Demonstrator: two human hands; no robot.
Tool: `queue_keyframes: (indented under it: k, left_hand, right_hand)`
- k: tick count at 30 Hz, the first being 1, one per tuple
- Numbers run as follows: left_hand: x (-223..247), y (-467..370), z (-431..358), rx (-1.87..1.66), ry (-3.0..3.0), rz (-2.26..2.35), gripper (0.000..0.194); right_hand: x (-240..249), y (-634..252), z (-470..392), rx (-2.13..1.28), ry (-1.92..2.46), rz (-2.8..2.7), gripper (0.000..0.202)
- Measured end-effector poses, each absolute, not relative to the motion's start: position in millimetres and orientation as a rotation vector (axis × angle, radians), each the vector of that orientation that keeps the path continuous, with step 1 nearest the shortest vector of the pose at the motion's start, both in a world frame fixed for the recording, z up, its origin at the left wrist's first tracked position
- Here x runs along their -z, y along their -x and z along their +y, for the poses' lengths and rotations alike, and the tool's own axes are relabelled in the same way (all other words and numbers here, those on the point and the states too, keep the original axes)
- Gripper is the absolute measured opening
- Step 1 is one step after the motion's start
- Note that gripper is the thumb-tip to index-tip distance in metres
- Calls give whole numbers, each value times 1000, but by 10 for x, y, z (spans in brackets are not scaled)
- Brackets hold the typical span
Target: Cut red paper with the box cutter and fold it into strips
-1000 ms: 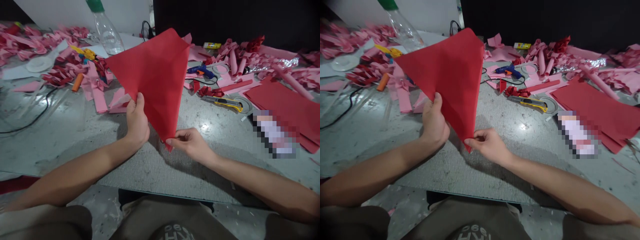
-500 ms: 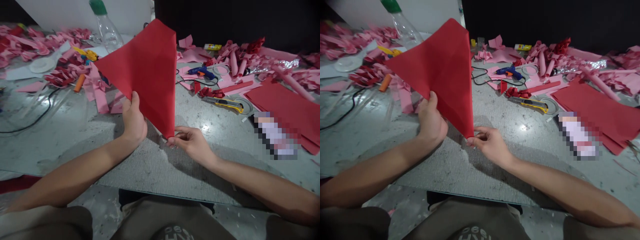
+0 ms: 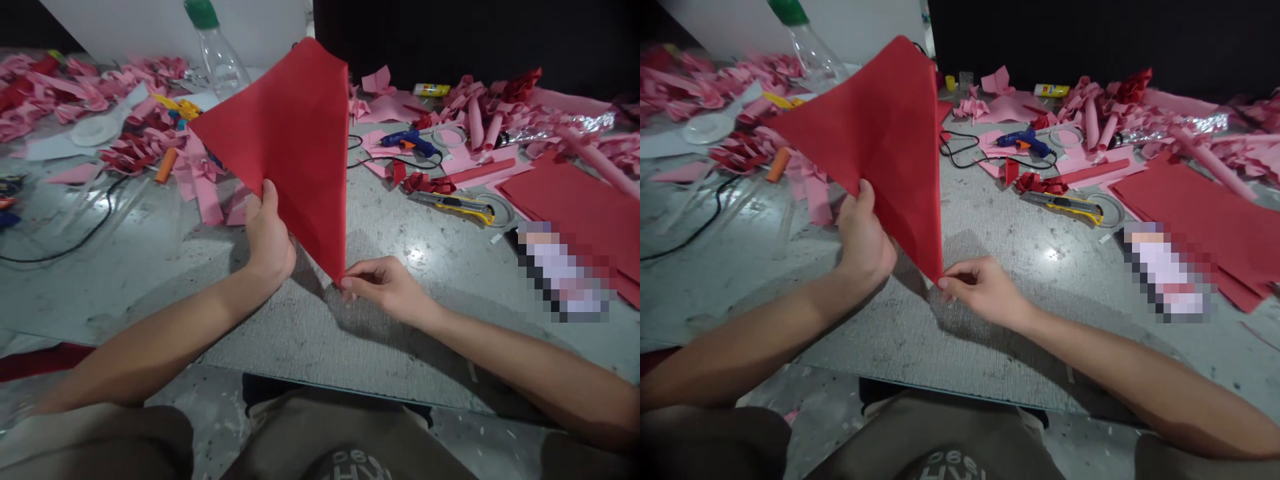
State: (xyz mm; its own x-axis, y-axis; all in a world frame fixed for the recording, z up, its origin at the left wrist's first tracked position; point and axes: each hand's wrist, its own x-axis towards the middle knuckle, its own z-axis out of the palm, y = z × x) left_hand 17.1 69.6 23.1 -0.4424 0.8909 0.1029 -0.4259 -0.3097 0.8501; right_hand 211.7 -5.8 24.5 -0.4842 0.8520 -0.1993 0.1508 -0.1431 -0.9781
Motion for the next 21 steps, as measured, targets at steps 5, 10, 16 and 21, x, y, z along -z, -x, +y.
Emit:
queue_keyframes:
  k: [5,10,16,21]
  left_hand:
    - [-207,-150,708,-1861,-717,1042,11]
    - [-176,-161,704,-1827,-668,1004,18]
    - [-113,-131,753,-1799,-682,962,15]
    - [-75,-126,799,-1826,-705,1002,20]
  right_hand:
    - [-245,-2138,-57,-1660,1143,-1656,25]
    - [-231,-2131,-88,-1638,1206,-1673,30]
    - [-269,-2118,-90,-1588,1196,-1747,35]
    - [-258,-2119,-89,-1593,1255,-1704,36]
